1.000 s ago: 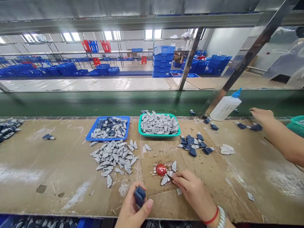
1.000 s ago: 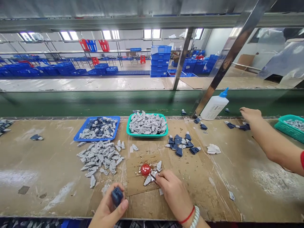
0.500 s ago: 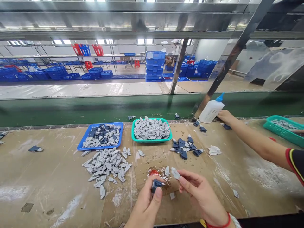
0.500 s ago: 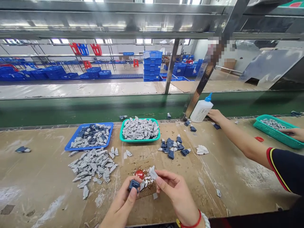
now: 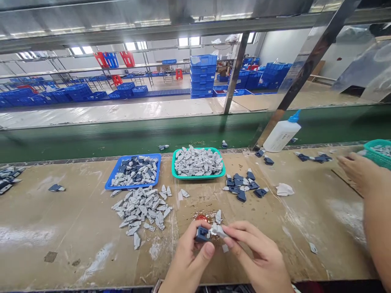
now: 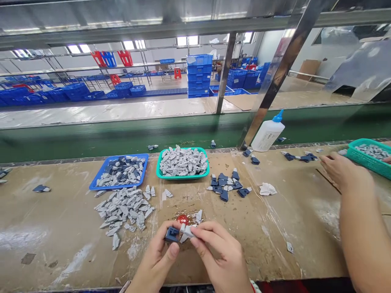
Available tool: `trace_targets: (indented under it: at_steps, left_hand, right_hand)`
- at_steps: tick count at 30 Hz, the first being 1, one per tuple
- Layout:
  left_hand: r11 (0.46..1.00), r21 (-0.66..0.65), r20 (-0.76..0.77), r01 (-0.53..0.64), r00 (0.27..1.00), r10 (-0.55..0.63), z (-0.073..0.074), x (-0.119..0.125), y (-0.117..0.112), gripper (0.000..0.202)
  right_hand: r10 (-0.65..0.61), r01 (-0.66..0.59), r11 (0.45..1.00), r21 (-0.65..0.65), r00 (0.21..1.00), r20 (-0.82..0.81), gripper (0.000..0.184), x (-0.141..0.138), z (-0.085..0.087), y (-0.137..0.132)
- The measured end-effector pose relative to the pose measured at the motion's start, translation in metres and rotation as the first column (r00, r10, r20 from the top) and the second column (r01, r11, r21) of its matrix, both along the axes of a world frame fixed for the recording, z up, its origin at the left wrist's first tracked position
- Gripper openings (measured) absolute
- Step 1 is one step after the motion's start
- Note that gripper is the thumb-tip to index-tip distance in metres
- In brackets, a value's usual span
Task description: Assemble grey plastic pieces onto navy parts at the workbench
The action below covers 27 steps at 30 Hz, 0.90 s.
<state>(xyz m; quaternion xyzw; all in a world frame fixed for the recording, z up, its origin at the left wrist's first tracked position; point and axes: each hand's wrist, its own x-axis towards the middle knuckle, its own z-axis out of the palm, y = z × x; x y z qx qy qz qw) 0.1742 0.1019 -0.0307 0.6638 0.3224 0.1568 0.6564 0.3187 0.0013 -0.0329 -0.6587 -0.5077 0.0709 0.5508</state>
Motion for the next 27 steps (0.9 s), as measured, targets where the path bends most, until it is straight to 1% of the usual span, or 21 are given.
trace_targets:
  at_steps: [2, 4, 6, 9, 12, 13, 15, 16, 18, 19, 21, 23, 24, 25, 27]
  left_hand:
    - [0.994, 0.036, -0.086, -0.099, 0.991, 0.102, -0.003, -0.006, 0.005, 0.047]
    - [0.972, 0.062, -0.149, -0.228, 0.96, 0.235, -0.009, -0.015, 0.011, 0.048]
    - [0.945, 0.063, -0.171, -0.322, 0.929, 0.328, -0.017, -0.024, 0.017, 0.051]
    - [0.937, 0.018, -0.186, -0.349, 0.92, 0.346, -0.027, -0.036, 0.02, 0.052]
    - [0.939, 0.01, -0.177, -0.343, 0.924, 0.339, -0.032, -0.044, 0.02, 0.051]
    - [0.94, 0.009, -0.171, -0.342, 0.925, 0.339, -0.033, -0.045, 0.019, 0.051]
    - [0.939, -0.003, -0.164, -0.345, 0.926, 0.34, -0.034, -0.045, 0.019, 0.049]
    - [0.939, -0.012, -0.16, -0.343, 0.928, 0.337, -0.034, -0.044, 0.019, 0.048]
    - [0.944, -0.025, -0.147, -0.329, 0.935, 0.322, -0.034, -0.041, 0.019, 0.048]
    - [0.948, -0.032, -0.134, -0.317, 0.941, 0.31, -0.033, -0.038, 0.018, 0.048]
    - [0.963, -0.033, -0.1, -0.266, 0.96, 0.261, -0.031, -0.032, 0.017, 0.047]
    - [0.985, -0.028, -0.074, -0.167, 0.984, 0.165, -0.027, -0.024, 0.015, 0.046]
    - [0.993, -0.026, -0.048, -0.111, 0.993, 0.11, -0.024, -0.02, 0.013, 0.044]
    - [0.998, -0.029, -0.015, -0.06, 0.998, 0.06, -0.021, -0.016, 0.01, 0.043]
    - [0.999, -0.047, 0.067, 0.013, 0.998, -0.01, -0.015, -0.008, 0.004, 0.042]
  right_hand:
    - [-0.017, 0.021, 0.996, -0.088, 0.999, 0.043, 0.016, 0.004, -0.015, 0.001]
    - [-0.004, 0.022, 0.982, -0.19, 0.995, 0.095, 0.018, 0.008, -0.034, 0.003]
    - [0.045, -0.003, 0.965, -0.26, 0.987, 0.155, 0.02, 0.01, -0.052, 0.006]
    - [0.118, -0.041, 0.95, -0.309, 0.965, 0.236, 0.023, 0.011, -0.07, 0.009]
    - [0.157, -0.056, 0.93, -0.363, 0.954, 0.256, 0.024, 0.011, -0.076, 0.008]
    - [0.169, -0.068, 0.921, -0.382, 0.957, 0.236, 0.023, 0.011, -0.076, 0.007]
    - [0.17, -0.098, 0.911, -0.401, 0.975, 0.147, 0.022, 0.014, -0.075, 0.003]
    - [0.154, -0.11, 0.911, -0.398, 0.985, 0.08, 0.021, 0.015, -0.073, 0.002]
    - [0.076, -0.103, 0.925, -0.367, 0.993, -0.087, 0.019, 0.018, -0.069, 0.001]
    - [0.032, -0.097, 0.933, -0.347, 0.982, -0.187, 0.019, 0.019, -0.065, 0.001]
    - [-0.012, -0.114, 0.947, -0.301, 0.922, -0.388, 0.022, 0.018, -0.057, 0.002]
    - [0.005, -0.145, 0.963, -0.226, 0.851, -0.525, 0.023, 0.013, -0.046, 0.004]
    - [0.029, -0.153, 0.972, -0.181, 0.836, -0.548, 0.022, 0.01, -0.04, 0.005]
    - [0.044, -0.141, 0.98, -0.141, 0.842, -0.538, 0.019, 0.006, -0.033, 0.006]
    - [0.05, -0.097, 0.992, -0.086, 0.898, -0.438, 0.014, -0.001, -0.02, 0.005]
